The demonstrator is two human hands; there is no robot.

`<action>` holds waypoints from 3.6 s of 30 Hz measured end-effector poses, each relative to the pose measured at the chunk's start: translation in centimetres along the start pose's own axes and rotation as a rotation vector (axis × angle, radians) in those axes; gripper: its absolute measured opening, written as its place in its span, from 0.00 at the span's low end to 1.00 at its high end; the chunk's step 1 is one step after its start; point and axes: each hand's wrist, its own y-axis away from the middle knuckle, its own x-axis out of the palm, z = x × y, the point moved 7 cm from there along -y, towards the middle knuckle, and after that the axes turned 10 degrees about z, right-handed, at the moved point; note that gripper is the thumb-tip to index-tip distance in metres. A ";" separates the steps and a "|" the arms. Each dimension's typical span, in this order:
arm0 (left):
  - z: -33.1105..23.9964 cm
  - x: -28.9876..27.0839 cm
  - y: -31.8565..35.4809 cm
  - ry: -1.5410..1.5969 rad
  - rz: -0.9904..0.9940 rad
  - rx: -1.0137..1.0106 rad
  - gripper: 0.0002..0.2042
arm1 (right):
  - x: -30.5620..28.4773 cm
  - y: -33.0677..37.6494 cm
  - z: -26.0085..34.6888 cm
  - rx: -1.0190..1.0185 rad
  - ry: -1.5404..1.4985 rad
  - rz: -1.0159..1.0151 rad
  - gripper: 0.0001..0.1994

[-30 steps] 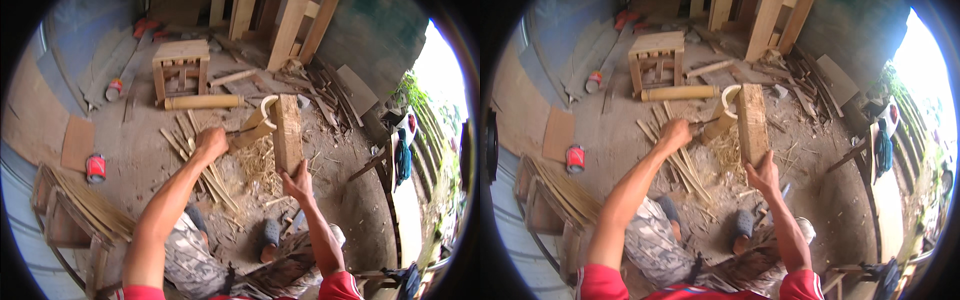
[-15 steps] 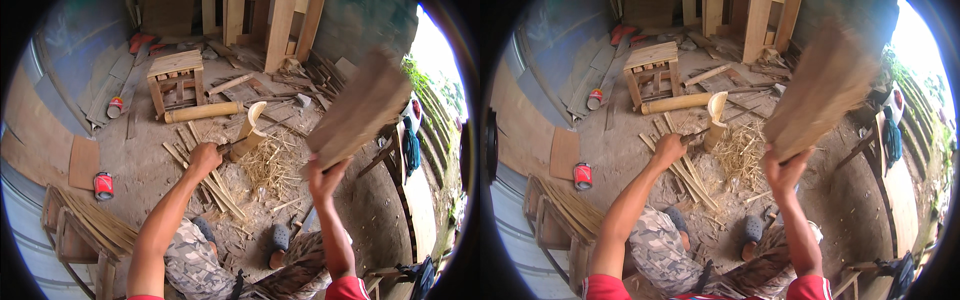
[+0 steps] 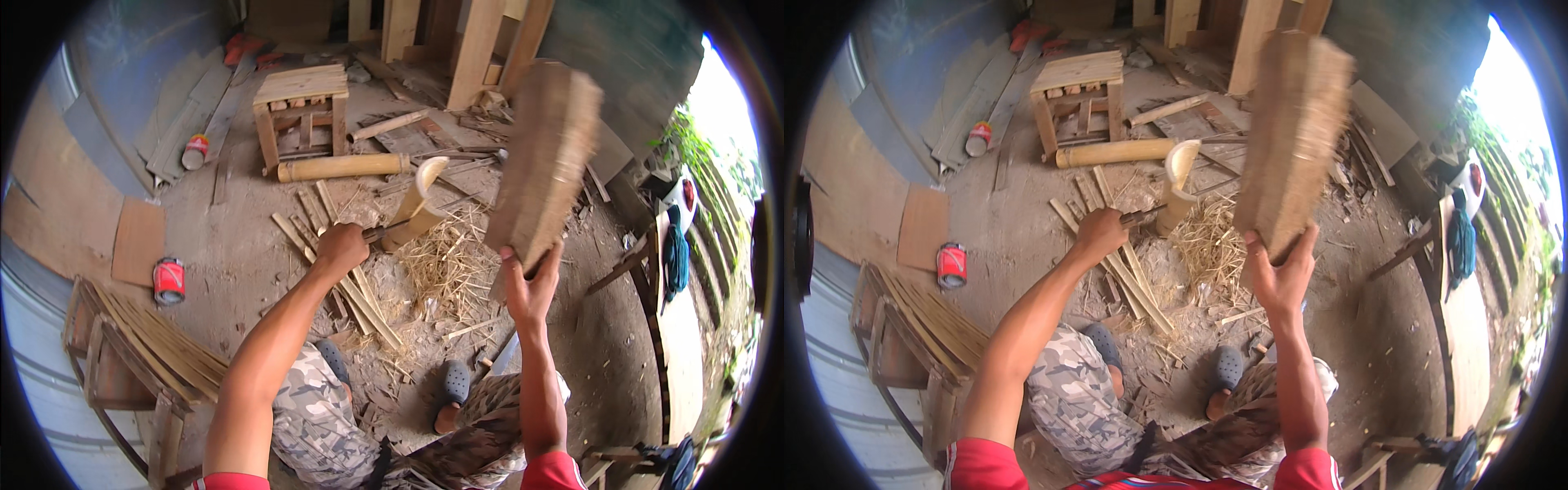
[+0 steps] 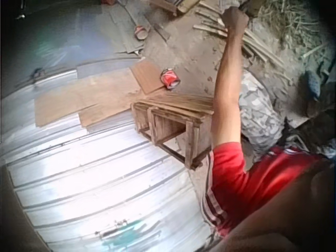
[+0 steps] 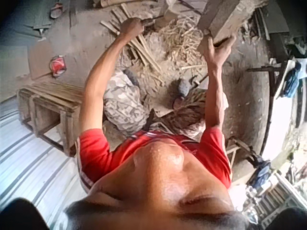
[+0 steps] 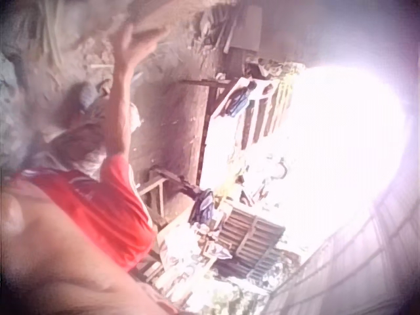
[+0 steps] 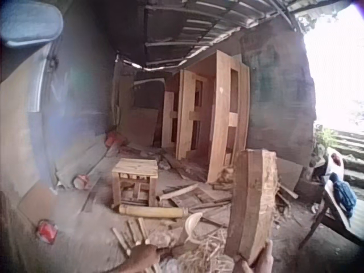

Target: The person sits on the floor and uses a chisel and a wooden mallet to split a piece of wood into smaller strips. They repeatedly position the chisel and strike it with the mallet, then set the split pieces aside.

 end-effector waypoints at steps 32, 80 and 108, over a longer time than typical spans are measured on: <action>2.8 6.5 -2.9 0.103 0.046 -0.106 0.09 | 6.1 0.7 -13.0 0.311 0.195 0.232 0.38; 2.7 12.0 -10.9 0.121 0.122 -0.202 0.08 | 11.5 -1.8 -22.7 0.656 0.323 0.528 0.40; 0.5 8.7 4.1 0.041 0.266 -0.185 0.14 | 0.7 2.8 -10.5 0.518 0.171 0.225 0.35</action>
